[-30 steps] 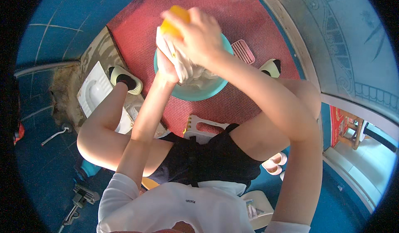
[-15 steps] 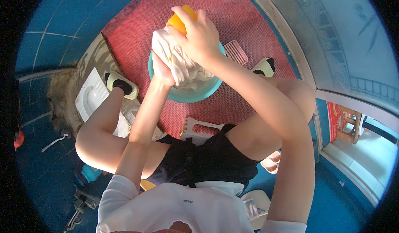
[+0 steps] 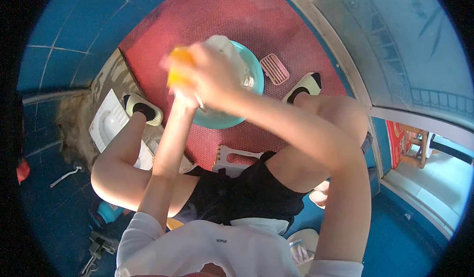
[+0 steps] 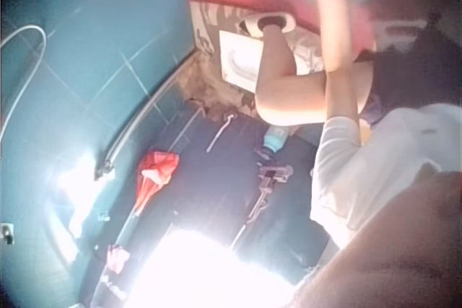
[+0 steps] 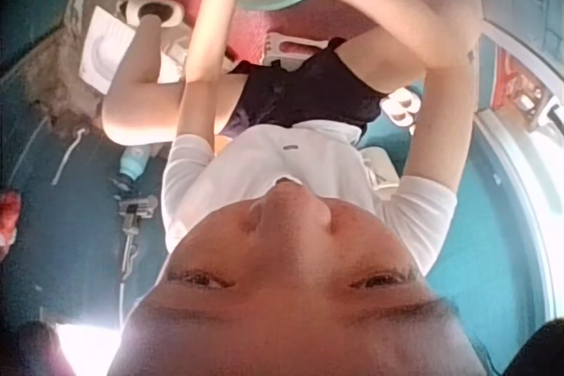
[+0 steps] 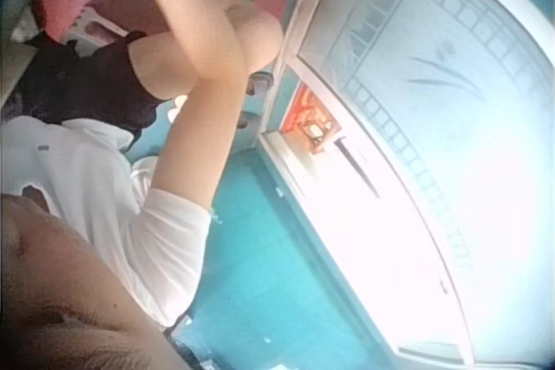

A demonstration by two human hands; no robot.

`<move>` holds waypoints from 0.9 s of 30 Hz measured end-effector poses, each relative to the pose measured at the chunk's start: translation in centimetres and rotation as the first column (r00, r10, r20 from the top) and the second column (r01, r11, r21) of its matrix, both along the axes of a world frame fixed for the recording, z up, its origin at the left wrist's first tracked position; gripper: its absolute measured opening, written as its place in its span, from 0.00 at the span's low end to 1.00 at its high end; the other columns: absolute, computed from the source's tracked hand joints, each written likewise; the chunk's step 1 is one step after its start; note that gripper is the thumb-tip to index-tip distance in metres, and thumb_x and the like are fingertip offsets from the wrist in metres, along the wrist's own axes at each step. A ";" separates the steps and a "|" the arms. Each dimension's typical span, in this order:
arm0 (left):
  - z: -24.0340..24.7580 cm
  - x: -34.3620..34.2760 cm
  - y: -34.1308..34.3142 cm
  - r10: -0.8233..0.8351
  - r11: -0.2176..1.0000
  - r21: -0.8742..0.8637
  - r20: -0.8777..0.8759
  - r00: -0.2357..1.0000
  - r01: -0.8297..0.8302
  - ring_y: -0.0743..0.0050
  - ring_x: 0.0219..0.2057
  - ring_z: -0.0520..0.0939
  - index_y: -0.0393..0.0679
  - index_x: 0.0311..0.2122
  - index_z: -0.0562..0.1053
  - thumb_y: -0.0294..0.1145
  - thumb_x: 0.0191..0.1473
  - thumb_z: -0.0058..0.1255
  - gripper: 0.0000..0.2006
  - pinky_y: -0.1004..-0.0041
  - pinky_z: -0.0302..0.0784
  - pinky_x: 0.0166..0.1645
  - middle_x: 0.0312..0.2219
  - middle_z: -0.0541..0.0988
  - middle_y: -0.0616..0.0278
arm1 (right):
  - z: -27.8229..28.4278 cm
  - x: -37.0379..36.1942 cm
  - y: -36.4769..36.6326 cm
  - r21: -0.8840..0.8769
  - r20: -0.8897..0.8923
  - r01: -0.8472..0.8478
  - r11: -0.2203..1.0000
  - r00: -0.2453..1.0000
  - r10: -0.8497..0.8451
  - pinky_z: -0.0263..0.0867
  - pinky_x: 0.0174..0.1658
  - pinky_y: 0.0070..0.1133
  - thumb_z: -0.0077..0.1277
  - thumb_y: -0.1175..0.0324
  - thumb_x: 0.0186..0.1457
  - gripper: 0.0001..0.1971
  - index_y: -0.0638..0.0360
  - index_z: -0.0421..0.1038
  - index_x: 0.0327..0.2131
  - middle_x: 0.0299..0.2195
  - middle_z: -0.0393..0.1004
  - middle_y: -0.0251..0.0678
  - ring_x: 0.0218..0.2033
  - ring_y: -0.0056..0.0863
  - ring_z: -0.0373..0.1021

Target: The person washes a garment by rinsing and scrubbing it in a basin of water, rubbing a bar of soap onto the fabric, and scrubbing the garment with both hands in the basin.

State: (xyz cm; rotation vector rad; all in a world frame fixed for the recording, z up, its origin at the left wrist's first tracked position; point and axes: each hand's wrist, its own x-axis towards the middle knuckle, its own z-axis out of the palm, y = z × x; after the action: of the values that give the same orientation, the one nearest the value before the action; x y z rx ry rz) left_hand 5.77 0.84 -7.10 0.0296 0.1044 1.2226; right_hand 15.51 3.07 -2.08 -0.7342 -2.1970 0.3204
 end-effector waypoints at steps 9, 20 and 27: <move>-0.3 1.5 0.1 0.021 1.000 0.008 -0.054 0.998 -0.021 0.67 0.42 0.69 0.43 0.44 0.62 0.50 0.52 0.27 0.23 0.68 0.64 0.47 0.40 0.67 0.59 | -0.2 1.4 3.1 -0.352 0.062 0.290 0.890 0.956 -0.287 0.62 0.31 0.25 0.50 0.60 0.39 0.18 0.45 0.65 0.38 0.27 0.64 0.37 0.29 0.34 0.64; 1.5 0.7 0.0 0.089 0.984 -0.149 -0.079 0.993 -0.100 0.60 0.42 0.69 0.45 0.46 0.61 0.54 0.50 0.28 0.26 0.62 0.65 0.46 0.41 0.67 0.55 | -0.3 1.1 2.3 -0.266 -0.007 0.269 0.926 0.960 -0.280 0.61 0.31 0.28 0.51 0.61 0.39 0.16 0.45 0.66 0.37 0.27 0.64 0.40 0.29 0.35 0.63; 1.3 0.4 0.2 0.057 0.998 0.002 -0.012 0.998 -0.057 0.64 0.41 0.71 0.45 0.44 0.63 0.53 0.50 0.27 0.25 0.63 0.65 0.46 0.40 0.69 0.60 | -0.4 0.7 3.1 -0.078 -0.036 0.223 0.972 0.973 -0.227 0.62 0.27 0.28 0.51 0.57 0.40 0.18 0.42 0.65 0.38 0.27 0.64 0.39 0.25 0.36 0.65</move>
State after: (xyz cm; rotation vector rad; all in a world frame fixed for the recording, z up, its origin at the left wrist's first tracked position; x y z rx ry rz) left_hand 6.20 1.01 -5.78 0.0362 0.1154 1.2798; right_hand 16.17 6.18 -2.52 -0.9976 -2.0440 0.2997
